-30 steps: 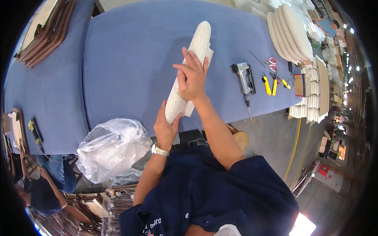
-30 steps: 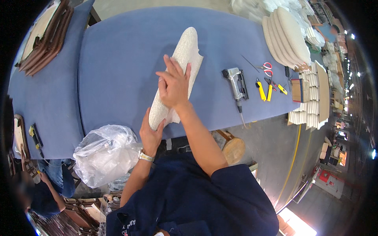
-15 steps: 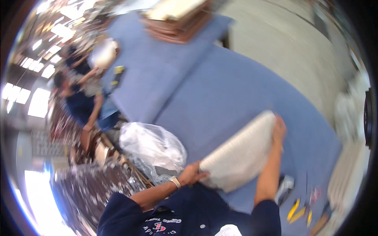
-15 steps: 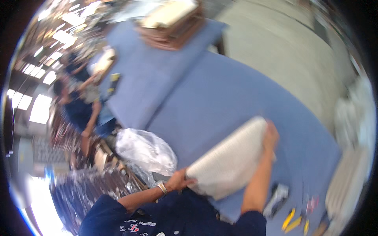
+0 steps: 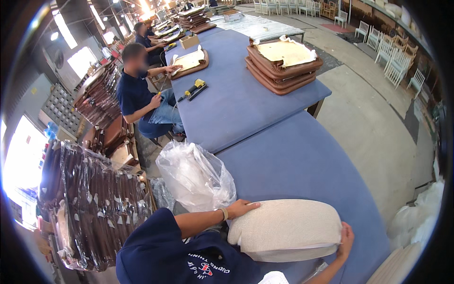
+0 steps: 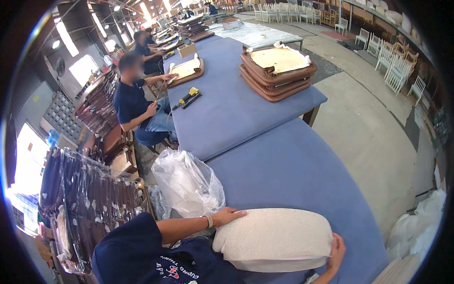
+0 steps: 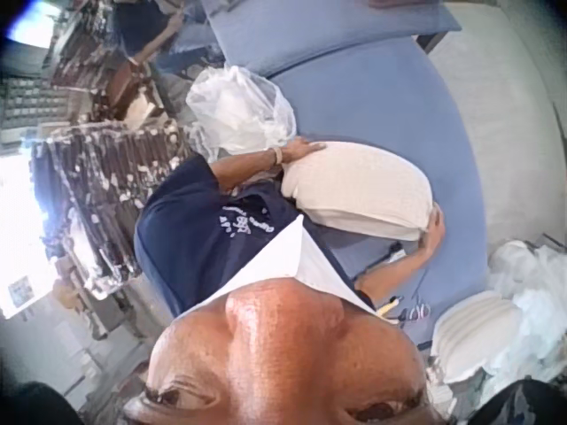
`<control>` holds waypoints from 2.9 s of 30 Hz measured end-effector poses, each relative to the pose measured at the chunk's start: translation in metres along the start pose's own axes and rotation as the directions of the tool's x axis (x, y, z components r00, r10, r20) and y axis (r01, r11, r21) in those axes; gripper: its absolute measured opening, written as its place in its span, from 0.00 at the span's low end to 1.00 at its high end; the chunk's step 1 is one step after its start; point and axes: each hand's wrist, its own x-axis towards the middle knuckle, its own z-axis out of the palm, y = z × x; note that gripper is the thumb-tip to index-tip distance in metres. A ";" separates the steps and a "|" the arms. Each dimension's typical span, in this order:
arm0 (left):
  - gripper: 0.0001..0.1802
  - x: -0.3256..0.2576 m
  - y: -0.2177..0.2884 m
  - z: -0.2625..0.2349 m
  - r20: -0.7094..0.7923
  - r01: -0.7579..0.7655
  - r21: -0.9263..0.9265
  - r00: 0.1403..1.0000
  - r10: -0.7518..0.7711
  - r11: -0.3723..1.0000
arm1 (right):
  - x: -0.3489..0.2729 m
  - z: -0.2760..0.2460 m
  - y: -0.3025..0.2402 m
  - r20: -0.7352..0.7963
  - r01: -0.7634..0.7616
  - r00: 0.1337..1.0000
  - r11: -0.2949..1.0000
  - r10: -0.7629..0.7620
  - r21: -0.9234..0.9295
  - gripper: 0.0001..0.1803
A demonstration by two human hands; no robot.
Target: The person wraps a white fabric cover around a foam cushion, folds the edges, and secures them using a staple gun. They then use a utility knife to trim excess fabric from the cushion. The finished cushion is placed on the table.
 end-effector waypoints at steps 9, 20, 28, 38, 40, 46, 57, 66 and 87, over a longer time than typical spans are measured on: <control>0.57 -0.079 -0.026 0.068 0.520 0.179 -0.424 0.851 0.077 0.888 | -0.079 0.066 -0.181 -0.368 0.324 0.864 0.939 -0.343 -0.114 0.34; 0.44 0.021 -0.131 0.143 0.431 -0.519 -0.235 0.702 0.566 0.822 | -0.091 0.191 -0.030 -0.602 0.041 0.793 0.994 -0.092 -0.097 0.42; 0.45 -0.036 0.079 0.144 0.459 -0.363 -0.488 0.667 0.587 0.794 | -0.068 0.152 0.046 -0.607 0.041 0.725 0.901 -0.324 -0.431 0.23; 0.33 -0.022 0.139 0.140 0.185 -0.631 -0.042 0.757 0.627 0.774 | -0.024 0.123 -0.066 -0.568 -0.038 0.822 0.993 -0.032 -0.112 0.15; 0.36 -0.018 0.150 0.148 0.182 -0.608 -0.014 0.779 0.600 0.794 | -0.020 0.117 -0.067 -0.538 -0.089 0.843 0.992 0.027 -0.090 0.13; 0.27 0.052 0.182 0.188 0.228 -0.817 0.029 0.566 0.792 0.576 | -0.045 0.135 -0.060 -0.634 0.039 0.771 0.998 -0.064 -0.053 0.14; 0.13 0.057 0.185 0.207 0.129 -0.842 -0.090 0.520 0.844 0.532 | -0.045 0.145 -0.071 -0.741 -0.267 0.668 0.908 -0.066 -0.322 0.11; 0.34 0.110 0.257 0.216 0.724 -0.505 0.011 0.600 0.341 0.863 | -0.036 0.150 -0.081 -0.745 -0.230 0.664 0.931 -0.062 -0.283 0.07; 0.18 0.087 0.217 0.194 0.307 -0.808 -0.338 0.390 0.868 0.482 | -0.024 0.134 -0.093 -0.602 -0.114 0.768 0.879 -0.218 -0.463 0.21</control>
